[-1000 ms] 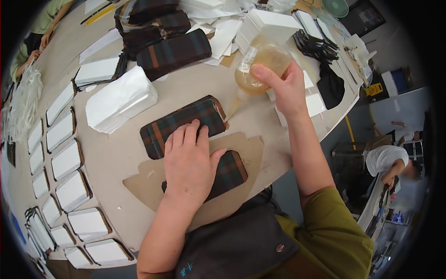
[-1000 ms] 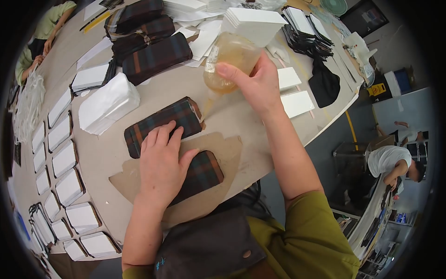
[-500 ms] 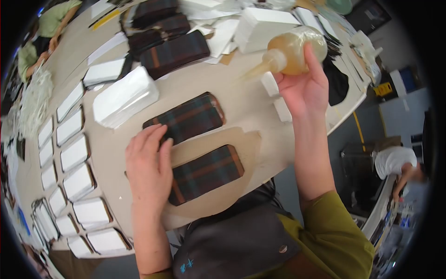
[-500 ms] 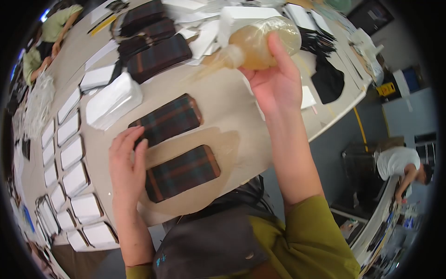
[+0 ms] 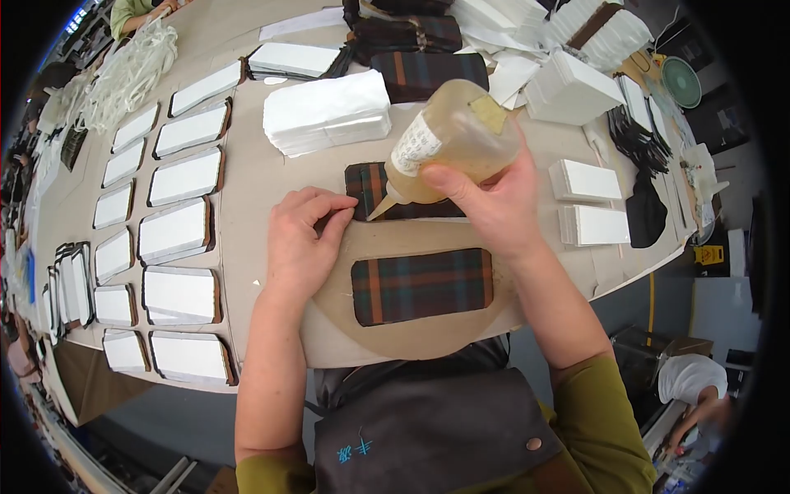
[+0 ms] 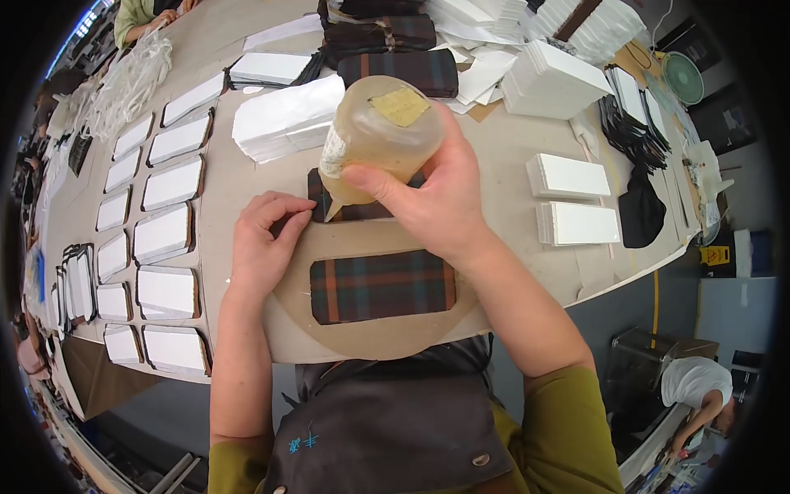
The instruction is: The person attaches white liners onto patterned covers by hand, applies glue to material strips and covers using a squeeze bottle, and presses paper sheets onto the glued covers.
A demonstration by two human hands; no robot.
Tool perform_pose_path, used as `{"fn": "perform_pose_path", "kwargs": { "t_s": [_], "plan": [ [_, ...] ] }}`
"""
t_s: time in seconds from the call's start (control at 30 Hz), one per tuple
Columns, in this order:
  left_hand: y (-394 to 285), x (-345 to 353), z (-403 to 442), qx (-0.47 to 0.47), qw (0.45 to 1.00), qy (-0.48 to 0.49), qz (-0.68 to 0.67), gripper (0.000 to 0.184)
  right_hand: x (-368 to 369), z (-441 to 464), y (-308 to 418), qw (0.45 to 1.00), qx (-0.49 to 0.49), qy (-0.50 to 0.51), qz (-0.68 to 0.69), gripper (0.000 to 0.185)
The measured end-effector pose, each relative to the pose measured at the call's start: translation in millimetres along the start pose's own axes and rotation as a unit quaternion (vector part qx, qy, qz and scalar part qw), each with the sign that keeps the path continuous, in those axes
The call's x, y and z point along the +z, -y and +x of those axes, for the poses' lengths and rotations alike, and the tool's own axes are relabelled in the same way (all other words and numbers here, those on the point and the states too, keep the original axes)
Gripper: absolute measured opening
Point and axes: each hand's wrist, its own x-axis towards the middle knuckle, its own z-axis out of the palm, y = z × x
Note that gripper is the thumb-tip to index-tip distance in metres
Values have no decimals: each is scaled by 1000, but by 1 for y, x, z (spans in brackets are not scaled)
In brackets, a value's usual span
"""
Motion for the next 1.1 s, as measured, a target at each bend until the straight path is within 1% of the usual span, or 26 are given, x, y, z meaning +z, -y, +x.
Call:
{"fn": "perform_pose_path", "kwargs": {
  "t_s": [0.03, 0.17, 0.23, 0.37, 0.43, 0.47, 0.53, 0.63, 0.73, 0.87, 0.93, 1.0, 1.07, 1.1],
  "plan": [
    [1, 1, 0, 16, 1000, -2, 17, 9, 1, 0, -2, 1000, -4, 1, 0, 55],
    [1, 2, -1, 1, 1000, -3, 17, 8, -6, 2, 0, 1000, 3, 12, -26, 55],
    [2, 3, -1, -3, 1000, -3, 18, 8, -16, 1, 5, 999, 21, -8, -43, 56],
    [-1, 4, 1, 0, 1000, -8, 25, 8, -40, -4, 9, 997, 16, -29, -73, 57],
    [-6, 2, 2, -32, 999, 4, -19, 9, -51, -7, 9, 997, 16, -34, -74, 58],
    [-6, 2, 2, -30, 999, 7, -20, 9, -56, -8, 10, 996, 16, -37, -76, 58],
    [-5, 2, 2, -57, 997, 26, -44, 10, -67, -11, 12, 995, 18, -43, -83, 58],
    [-4, 4, 3, -35, 998, 8, -51, 11, -83, -16, 14, 993, 8, -55, -103, 57],
    [-6, 3, 3, -41, 997, 15, -60, 11, -100, -22, 13, 992, -3, -67, -107, 57],
    [-6, 4, 4, -38, 997, 20, -58, 12, -123, -30, 15, 989, 9, -89, -119, 59],
    [-3, 4, 2, -40, 996, 25, -73, 10, -136, -34, 16, 979, -9, -146, -139, 60],
    [-4, 3, 3, -39, 997, 29, -54, 13, -159, -38, 25, 966, -52, -190, -165, 57],
    [-3, -1, -1, -42, 998, 29, -29, 15, -183, -40, 40, 955, -129, -244, -108, 45],
    [-2, 0, -2, -45, 998, -17, -49, 17, -192, -39, 53, 947, -142, -288, -31, 41]
  ]
}}
